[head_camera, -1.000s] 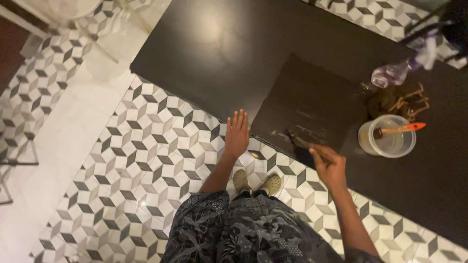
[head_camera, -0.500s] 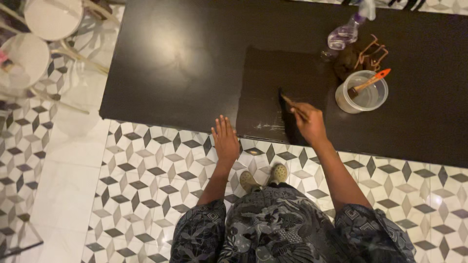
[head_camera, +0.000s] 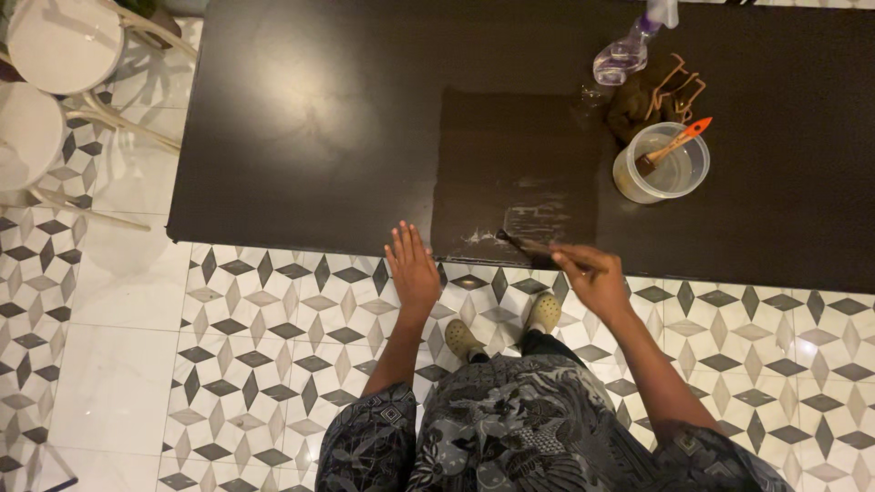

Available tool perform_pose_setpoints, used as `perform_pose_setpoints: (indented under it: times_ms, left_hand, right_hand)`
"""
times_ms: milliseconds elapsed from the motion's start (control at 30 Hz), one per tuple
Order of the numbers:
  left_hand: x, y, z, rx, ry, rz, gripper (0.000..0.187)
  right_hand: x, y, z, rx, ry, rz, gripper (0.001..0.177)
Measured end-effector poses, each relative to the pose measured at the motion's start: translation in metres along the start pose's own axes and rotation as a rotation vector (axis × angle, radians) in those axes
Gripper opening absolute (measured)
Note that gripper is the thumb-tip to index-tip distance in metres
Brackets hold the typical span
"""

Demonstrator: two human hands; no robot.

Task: The person paints a dark tabletop with a brush, repeatedly dipping the brush into a container of liquid and applying it in smooth strokes across the surface. The person moves along the table to cover different sections while maintaining consistent coverage.

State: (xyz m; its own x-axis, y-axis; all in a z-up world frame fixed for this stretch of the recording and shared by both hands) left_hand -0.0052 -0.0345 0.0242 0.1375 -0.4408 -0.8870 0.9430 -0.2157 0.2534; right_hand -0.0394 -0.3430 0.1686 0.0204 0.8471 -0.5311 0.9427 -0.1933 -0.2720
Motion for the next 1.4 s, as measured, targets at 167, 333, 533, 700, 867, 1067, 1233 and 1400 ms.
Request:
perform_pose_setpoints:
  times_ms: [167, 333, 533, 700, 867, 1067, 1233, 1400]
  left_hand:
    - [0.006, 0.003, -0.001, -0.042, 0.047, -0.054, 0.059]
    - [0.020, -0.001, -0.006, -0.060, 0.073, -0.061, 0.059]
    - [0.037, 0.005, -0.008, -0.176, 0.118, -0.103, 0.058]
    - [0.038, 0.016, 0.025, -0.413, 0.041, 0.029, 0.053]
    - [0.051, 0.059, 0.177, -0.097, -0.060, 0.197, 0.061]
    - [0.075, 0.107, 0.347, 0.132, -0.495, -0.003, 0.065]
    - [0.079, 0.118, 0.402, 0.242, -0.538, 0.002, 0.066]
    - [0.101, 0.118, 0.408, 0.273, -0.436, -0.099, 0.066]
  right_hand:
    - [-0.024, 0.053, 0.013, -0.056, 0.030, 0.083, 0.021]
    - [-0.032, 0.113, 0.021, -0.075, 0.065, 0.039, 0.021]
    - [-0.067, 0.114, 0.007, -0.183, 0.144, 0.024, 0.020]
    - [-0.176, 0.084, 0.012, -0.260, 0.161, 0.212, 0.016]
    - [-0.261, 0.086, 0.046, -0.236, 0.200, 0.229, 0.012]
    - [-0.269, 0.120, 0.090, -0.194, 0.028, 0.194, 0.014]
    - [-0.258, 0.131, 0.099, -0.157, 0.073, 0.118, 0.015]
    - [-0.259, 0.136, 0.107, -0.109, 0.024, 0.083, 0.015]
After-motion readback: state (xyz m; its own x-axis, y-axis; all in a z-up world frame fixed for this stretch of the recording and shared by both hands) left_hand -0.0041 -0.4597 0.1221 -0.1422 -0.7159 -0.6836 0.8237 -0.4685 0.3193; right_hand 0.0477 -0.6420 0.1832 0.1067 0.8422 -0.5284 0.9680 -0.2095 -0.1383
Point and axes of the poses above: each hand's wrist, its own y-axis towards the middle knuckle, its own x-axis out of the palm, z = x × y, the point moved 7 cm from there along y, towards the middle knuckle, and after that the axes turned 14 degrees about x, right-handed, at the moved point
